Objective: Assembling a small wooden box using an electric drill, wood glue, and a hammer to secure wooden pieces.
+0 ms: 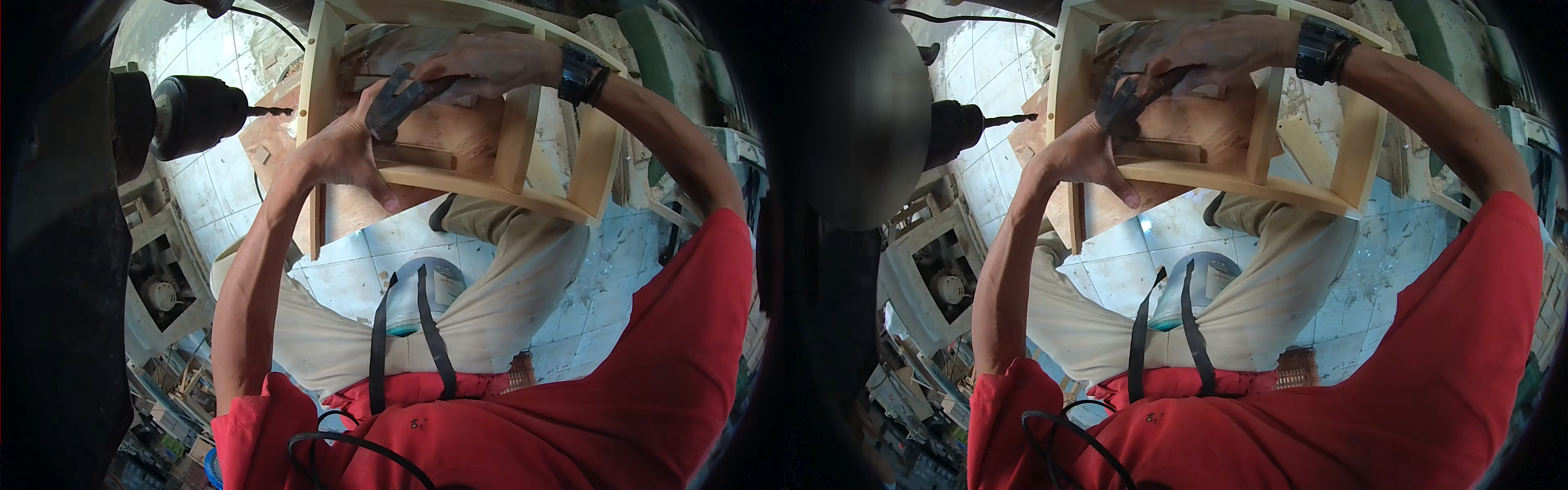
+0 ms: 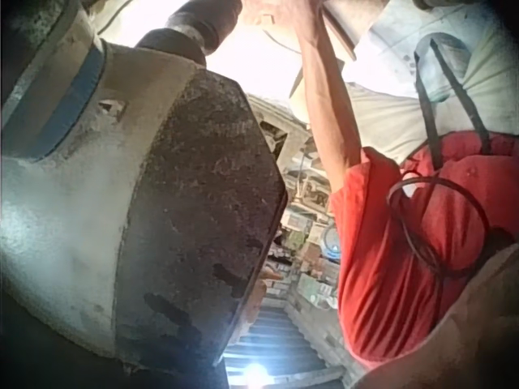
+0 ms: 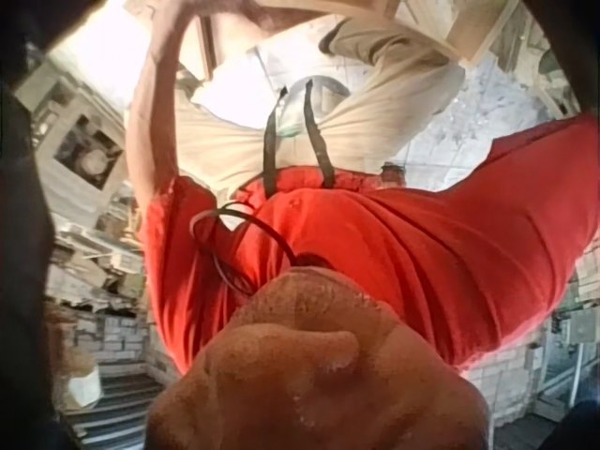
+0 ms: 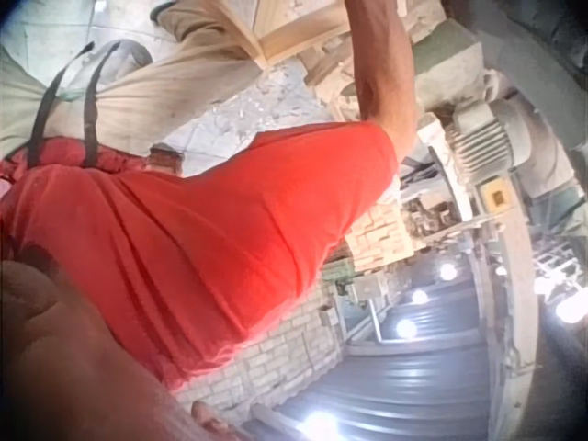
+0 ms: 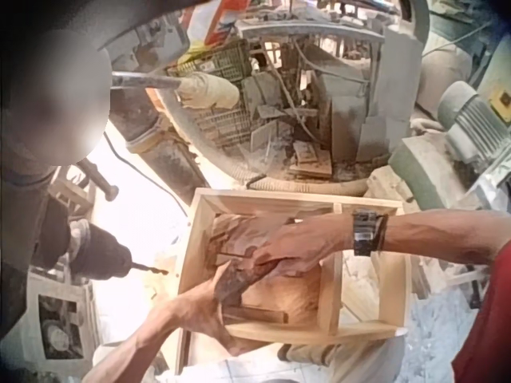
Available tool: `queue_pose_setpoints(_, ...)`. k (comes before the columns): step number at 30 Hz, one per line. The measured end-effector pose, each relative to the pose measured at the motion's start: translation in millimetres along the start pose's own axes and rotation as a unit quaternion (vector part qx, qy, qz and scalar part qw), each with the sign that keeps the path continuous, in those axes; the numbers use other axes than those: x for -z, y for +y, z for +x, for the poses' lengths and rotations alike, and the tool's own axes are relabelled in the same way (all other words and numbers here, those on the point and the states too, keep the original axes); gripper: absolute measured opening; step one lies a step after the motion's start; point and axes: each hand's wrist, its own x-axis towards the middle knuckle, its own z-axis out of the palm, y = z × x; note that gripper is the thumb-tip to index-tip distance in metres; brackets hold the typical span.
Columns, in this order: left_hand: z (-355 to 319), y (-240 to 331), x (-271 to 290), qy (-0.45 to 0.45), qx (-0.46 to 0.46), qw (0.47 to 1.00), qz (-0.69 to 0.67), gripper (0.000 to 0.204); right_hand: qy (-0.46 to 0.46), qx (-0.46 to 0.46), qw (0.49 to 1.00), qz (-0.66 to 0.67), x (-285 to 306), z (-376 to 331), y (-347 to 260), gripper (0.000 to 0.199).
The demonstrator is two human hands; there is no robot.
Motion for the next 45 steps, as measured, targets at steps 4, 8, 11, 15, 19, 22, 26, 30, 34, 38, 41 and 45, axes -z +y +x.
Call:
queue_pose_setpoints(4,-0.2,0.8,-0.6,0.015,0.021,1.000,0.001,0.144,-0.008,0.063,0.998,-0.024,-7.0,0.9,6.7,0.036)
queue_pose_setpoints(8,1.8,-3.6,-1.0,0.006,0.044,0.999,-0.008,0.144,-0.064,0.103,0.992,-0.045,-11.8,9.7,9.5,0.034)
queue_pose_setpoints(11,-2.7,-3.8,-1.5,0.021,0.041,0.999,0.022,0.143,0.014,0.119,0.993,0.016,-4.3,6.7,6.0,0.031)
queue_pose_setpoints(15,-0.5,-2.4,-0.3,0.015,0.023,1.000,0.003,0.143,-0.029,0.076,0.997,0.008,-7.7,10.9,6.1,0.032)
queue_pose_setpoints(19,-1.3,-5.3,-3.1,0.027,0.010,1.000,0.012,0.143,-0.053,0.109,0.992,-0.017,-13.3,8.4,10.3,0.030)
queue_pose_setpoints(22,-0.1,-4.6,-1.9,0.033,0.013,0.999,0.018,0.142,-0.024,0.118,0.993,-0.016,-15.0,9.4,12.5,0.031)
queue_pose_setpoints(26,0.4,-7.1,0.2,0.034,-0.023,0.999,0.009,0.143,-0.075,0.094,0.992,-0.047,-11.1,13.0,6.8,0.032)
queue_pose_setpoints(30,-1.4,1.2,-0.9,0.032,-0.002,0.999,0.014,0.144,-0.013,0.120,0.992,-0.019,-16.0,10.7,8.6,0.027)
queue_pose_setpoints(34,-0.1,2.5,-0.6,0.014,0.030,0.999,0.025,0.142,-0.053,0.116,0.991,-0.041,-11.2,9.0,6.5,0.025)
queue_pose_setpoints(38,-1.3,1.9,-2.2,0.019,0.015,1.000,0.018,0.143,-0.061,0.105,0.990,-0.072,-13.8,10.1,12.5,0.027)
queue_pose_setpoints(41,-0.4,4.8,0.2,0.020,0.033,0.999,0.032,0.145,0.048,0.155,0.984,-0.074,-12.5,4.7,11.8,0.027)
queue_pose_setpoints(45,0.0,0.5,-0.3,0.019,0.012,1.000,0.015,0.145,0.014,0.142,0.989,-0.033,-14.7,10.2,11.2,0.027)
